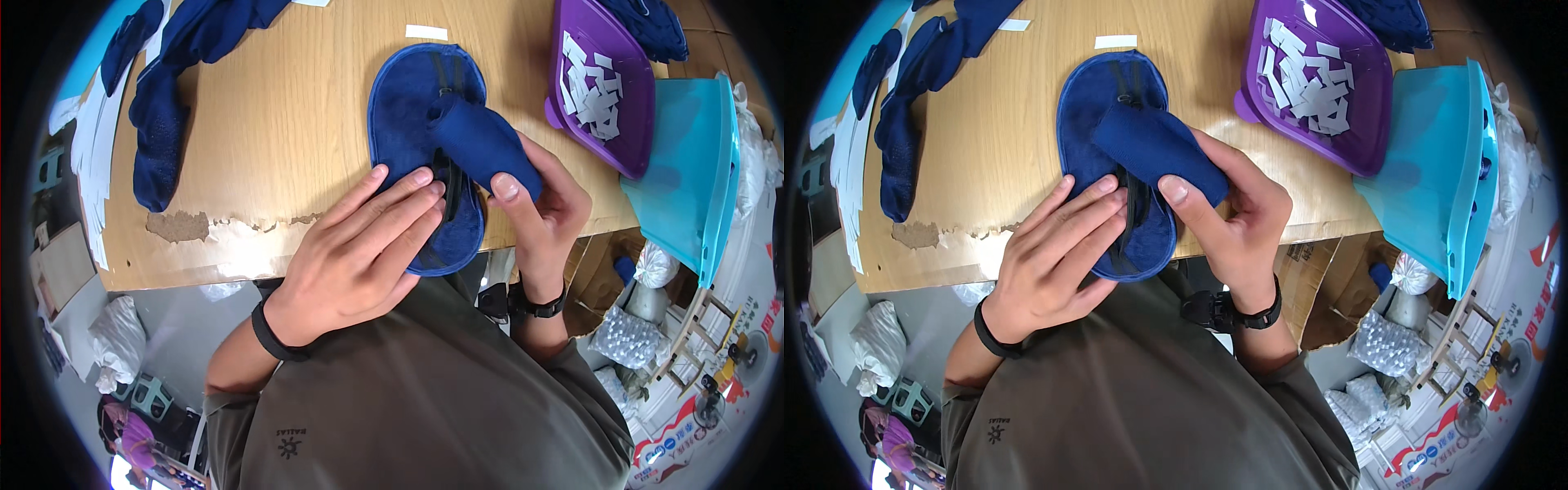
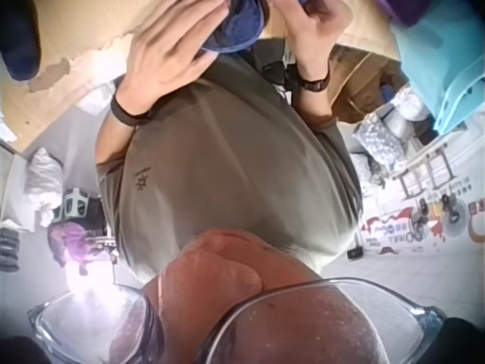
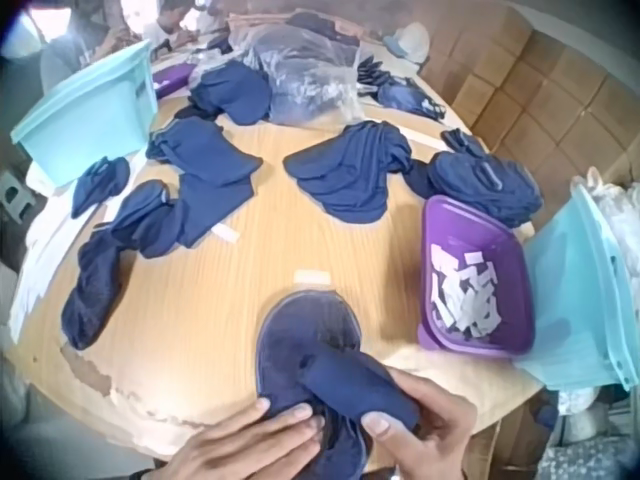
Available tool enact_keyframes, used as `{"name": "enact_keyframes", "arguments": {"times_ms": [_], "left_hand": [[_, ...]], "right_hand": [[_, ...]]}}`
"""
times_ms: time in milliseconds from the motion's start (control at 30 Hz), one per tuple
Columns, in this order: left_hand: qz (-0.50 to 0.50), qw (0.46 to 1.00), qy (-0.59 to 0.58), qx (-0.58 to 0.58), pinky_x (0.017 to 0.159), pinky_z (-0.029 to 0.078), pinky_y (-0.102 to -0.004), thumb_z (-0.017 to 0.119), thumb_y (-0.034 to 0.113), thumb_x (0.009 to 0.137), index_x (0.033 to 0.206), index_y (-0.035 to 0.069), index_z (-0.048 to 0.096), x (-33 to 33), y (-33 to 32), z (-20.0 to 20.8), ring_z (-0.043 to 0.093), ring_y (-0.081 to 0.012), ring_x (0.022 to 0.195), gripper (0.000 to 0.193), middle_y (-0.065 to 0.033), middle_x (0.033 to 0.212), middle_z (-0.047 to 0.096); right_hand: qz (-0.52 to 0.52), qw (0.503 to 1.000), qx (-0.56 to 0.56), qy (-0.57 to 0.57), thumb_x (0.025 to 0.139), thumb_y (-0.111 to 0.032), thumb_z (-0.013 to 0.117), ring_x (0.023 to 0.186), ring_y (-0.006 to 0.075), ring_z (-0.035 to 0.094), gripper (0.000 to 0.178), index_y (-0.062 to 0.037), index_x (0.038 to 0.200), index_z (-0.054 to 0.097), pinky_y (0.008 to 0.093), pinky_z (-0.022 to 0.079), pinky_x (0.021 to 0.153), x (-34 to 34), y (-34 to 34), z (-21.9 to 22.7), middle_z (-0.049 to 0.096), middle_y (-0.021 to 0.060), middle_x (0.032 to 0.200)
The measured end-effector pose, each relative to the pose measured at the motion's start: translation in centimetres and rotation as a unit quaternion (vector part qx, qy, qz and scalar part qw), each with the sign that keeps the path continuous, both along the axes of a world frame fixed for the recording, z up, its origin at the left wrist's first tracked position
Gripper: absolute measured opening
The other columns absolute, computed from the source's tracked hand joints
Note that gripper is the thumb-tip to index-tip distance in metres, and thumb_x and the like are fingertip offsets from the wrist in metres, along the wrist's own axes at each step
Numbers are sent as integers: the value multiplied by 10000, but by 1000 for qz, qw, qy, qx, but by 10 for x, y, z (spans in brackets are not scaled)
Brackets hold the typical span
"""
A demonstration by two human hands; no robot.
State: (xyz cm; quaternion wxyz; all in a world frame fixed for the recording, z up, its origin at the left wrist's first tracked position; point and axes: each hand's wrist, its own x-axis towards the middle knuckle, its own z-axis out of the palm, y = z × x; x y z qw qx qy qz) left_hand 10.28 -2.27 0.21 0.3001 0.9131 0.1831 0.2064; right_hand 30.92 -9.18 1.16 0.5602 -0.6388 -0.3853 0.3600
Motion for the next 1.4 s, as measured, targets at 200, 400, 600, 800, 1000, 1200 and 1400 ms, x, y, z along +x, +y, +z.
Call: {"name": "enact_keyframes", "arguments": {"times_ms": [200, 400, 600, 800, 1000, 1200, 1400], "left_hand": [[16, 1000, -19, -6, 1133, 344, -535, 711, 87, 693, 1087, -25, 688, 3, -3, 0, 597, -298, 1243, 410, -134, 1222, 665], [41, 998, 12, 43, 1140, 333, -537, 603, 109, 775, 1039, -22, 704, 1, -4, 0, 610, -277, 1229, 311, -119, 1186, 684], [17, 999, -35, -21, 1111, 374, -552, 624, 133, 742, 1049, -62, 682, -7, 0, -4, 648, -343, 1111, 368, -161, 1159, 669], [34, 999, -34, 6, 1099, 393, -548, 673, 149, 711, 1066, -56, 684, -13, -4, -9, 656, -348, 1067, 410, -159, 1134, 670], [64, 994, -68, 51, 1055, 452, -482, 766, 111, 664, 1064, 74, 742, -16, -4, -6, 689, -287, 1026, 403, -105, 1127, 691], [97, 981, -141, 87, 945, 536, -419, 774, 32, 639, 943, 80, 759, -14, -10, -15, 714, -257, 965, 308, -73, 965, 722], [94, 986, -122, 61, 926, 549, -419, 768, 53, 644, 897, 62, 757, -13, -11, -12, 710, -251, 963, 254, -70, 932, 724]], "right_hand": [[48, 998, 33, -18, 822, -51, 786, 974, 168, 669, 427, 93, 1194, 635, 302, 539, 868, 7, -2, -7, 699, 161, 1097], [54, 998, 25, -14, 809, -36, 786, 988, 179, 670, 410, 79, 1179, 650, 309, 531, 879, 9, -3, -3, 702, 178, 1099], [131, 985, 66, -96, 739, -10, 803, 976, 230, 700, 357, 17, 1087, 729, 304, 531, 874, 17, -3, -7, 719, 181, 1080], [207, 965, 63, -150, 715, 36, 812, 1008, 278, 694, 381, 63, 1081, 711, 348, 546, 883, 18, 5, -2, 707, 226, 1082], [182, 949, 127, -222, 698, -26, 841, 914, 227, 718, 386, 3, 1070, 740, 301, 569, 792, 19, 6, -10, 731, 155, 1043], [201, 935, 151, -249, 681, -46, 850, 827, 234, 708, 385, -6, 1050, 750, 302, 561, 724, 20, 8, -11, 727, 160, 1018], [166, 883, 220, -379, 625, -77, 869, 696, 237, 671, 393, -7, 995, 760, 297, 532, 614, 14, 2, -11, 718, 171, 945]]}}
